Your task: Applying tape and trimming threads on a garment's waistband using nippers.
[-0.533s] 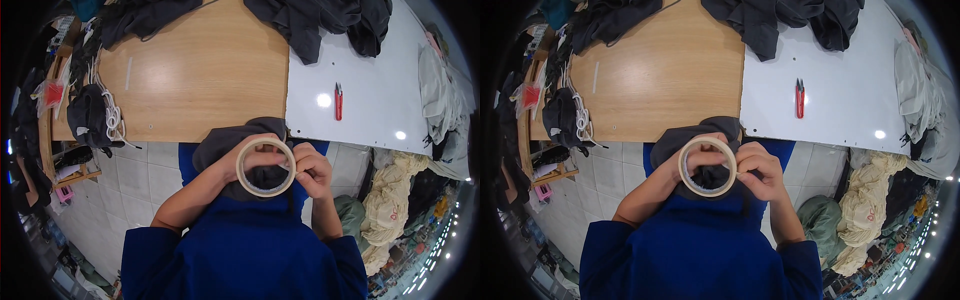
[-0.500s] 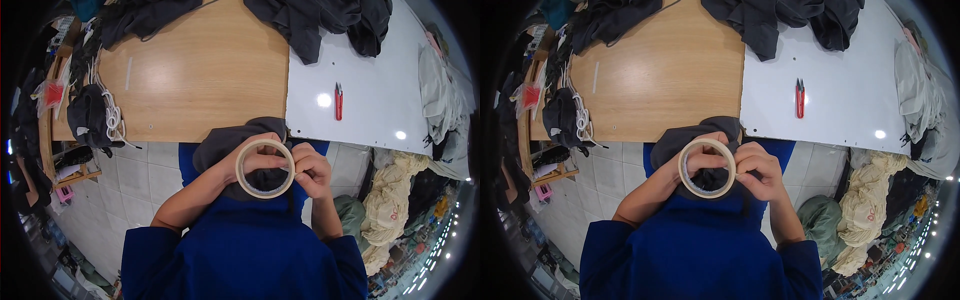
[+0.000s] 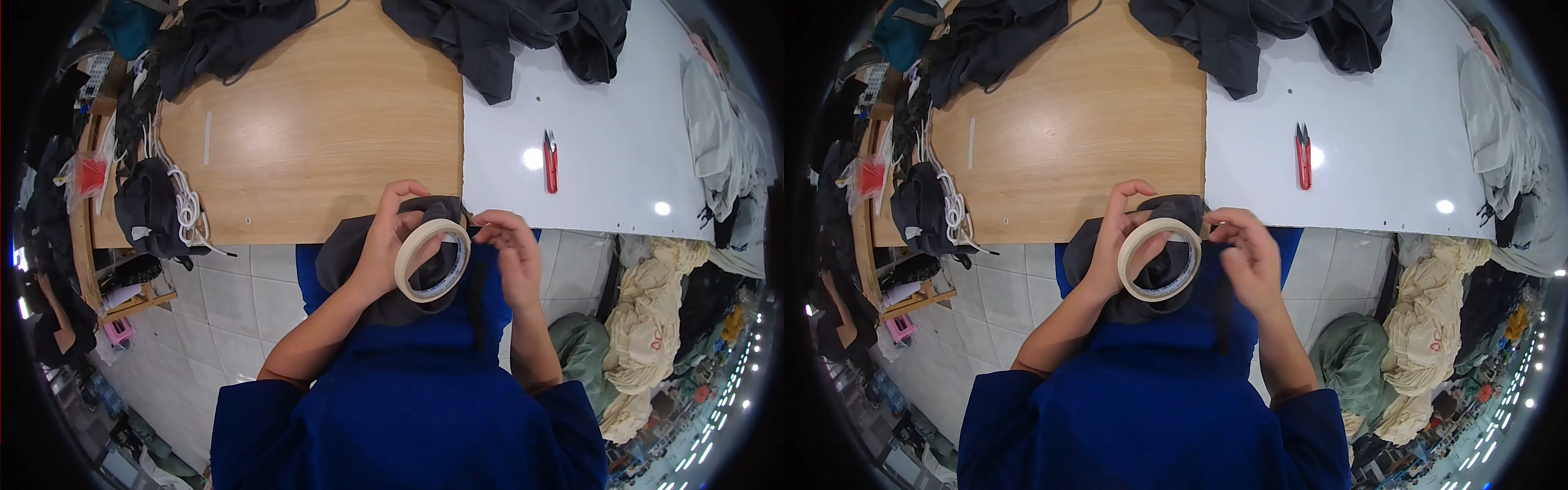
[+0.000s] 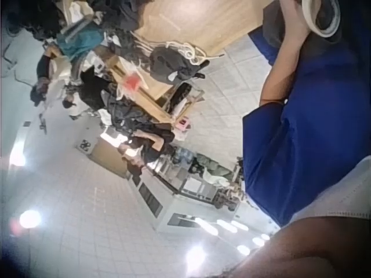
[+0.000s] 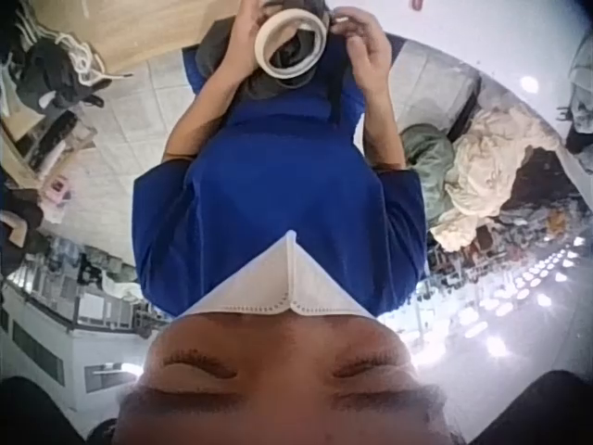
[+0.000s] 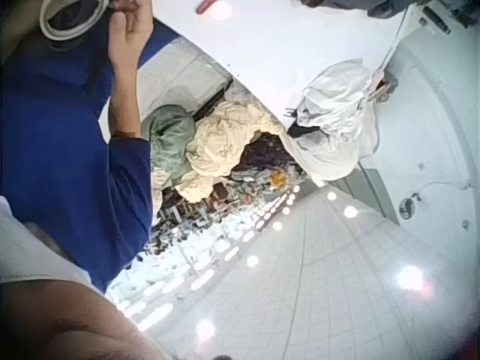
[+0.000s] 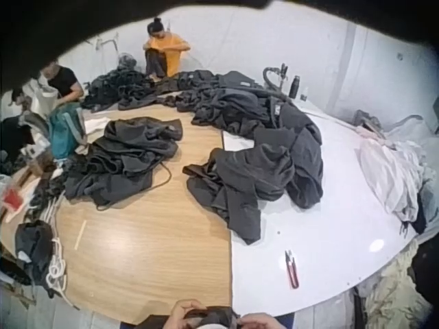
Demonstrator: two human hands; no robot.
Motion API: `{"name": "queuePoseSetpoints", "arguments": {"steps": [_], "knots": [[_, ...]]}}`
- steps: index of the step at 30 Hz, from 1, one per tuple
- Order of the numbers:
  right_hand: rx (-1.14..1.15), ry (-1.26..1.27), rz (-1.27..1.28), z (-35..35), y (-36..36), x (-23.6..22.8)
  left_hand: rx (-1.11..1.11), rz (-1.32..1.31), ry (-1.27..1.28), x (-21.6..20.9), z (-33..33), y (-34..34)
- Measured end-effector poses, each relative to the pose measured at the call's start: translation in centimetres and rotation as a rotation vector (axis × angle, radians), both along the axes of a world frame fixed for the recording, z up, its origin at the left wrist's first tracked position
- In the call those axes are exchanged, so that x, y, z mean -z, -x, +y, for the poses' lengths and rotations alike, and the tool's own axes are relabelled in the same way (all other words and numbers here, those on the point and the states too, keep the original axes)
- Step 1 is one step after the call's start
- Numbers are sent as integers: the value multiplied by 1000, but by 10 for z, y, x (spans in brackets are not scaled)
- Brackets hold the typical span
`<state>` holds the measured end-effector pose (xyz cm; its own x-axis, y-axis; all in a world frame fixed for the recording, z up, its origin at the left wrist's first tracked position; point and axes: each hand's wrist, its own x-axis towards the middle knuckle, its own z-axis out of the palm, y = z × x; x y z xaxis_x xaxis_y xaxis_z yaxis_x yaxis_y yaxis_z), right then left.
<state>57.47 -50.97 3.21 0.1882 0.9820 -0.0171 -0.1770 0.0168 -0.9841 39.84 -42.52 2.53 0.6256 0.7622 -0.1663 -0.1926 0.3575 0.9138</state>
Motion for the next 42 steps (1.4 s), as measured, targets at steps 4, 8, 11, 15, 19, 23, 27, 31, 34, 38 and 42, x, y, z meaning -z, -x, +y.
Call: {"name": "queuePoseSetpoints", "arguments": {"steps": [4,8,11,15,19,23,27,31,34,38,42], "knots": [[4,87,-181,3,17,-8,77,-94,176,-7,4,-1],[-37,-115,-139,2,7,-16,196,17,91,-28,4,3],[-96,-49,-222,6,1,-37,250,71,46,-36,7,9],[-179,-139,-234,9,-9,-31,278,48,-160,-42,9,13],[-263,-154,-179,13,-10,-33,298,-39,-272,-33,8,19],[-285,-78,39,16,-9,-24,232,-28,-146,-31,2,16],[-244,-114,49,14,-3,-16,152,51,-30,-34,1,13],[-244,-94,179,12,-2,-16,159,270,-186,-33,-3,15],[-262,-125,164,12,-5,-14,176,320,-92,-38,-2,11],[-254,-122,147,12,-9,-10,118,339,-133,-39,1,9],[-239,192,465,16,-32,8,66,193,241,-34,8,12]]}}
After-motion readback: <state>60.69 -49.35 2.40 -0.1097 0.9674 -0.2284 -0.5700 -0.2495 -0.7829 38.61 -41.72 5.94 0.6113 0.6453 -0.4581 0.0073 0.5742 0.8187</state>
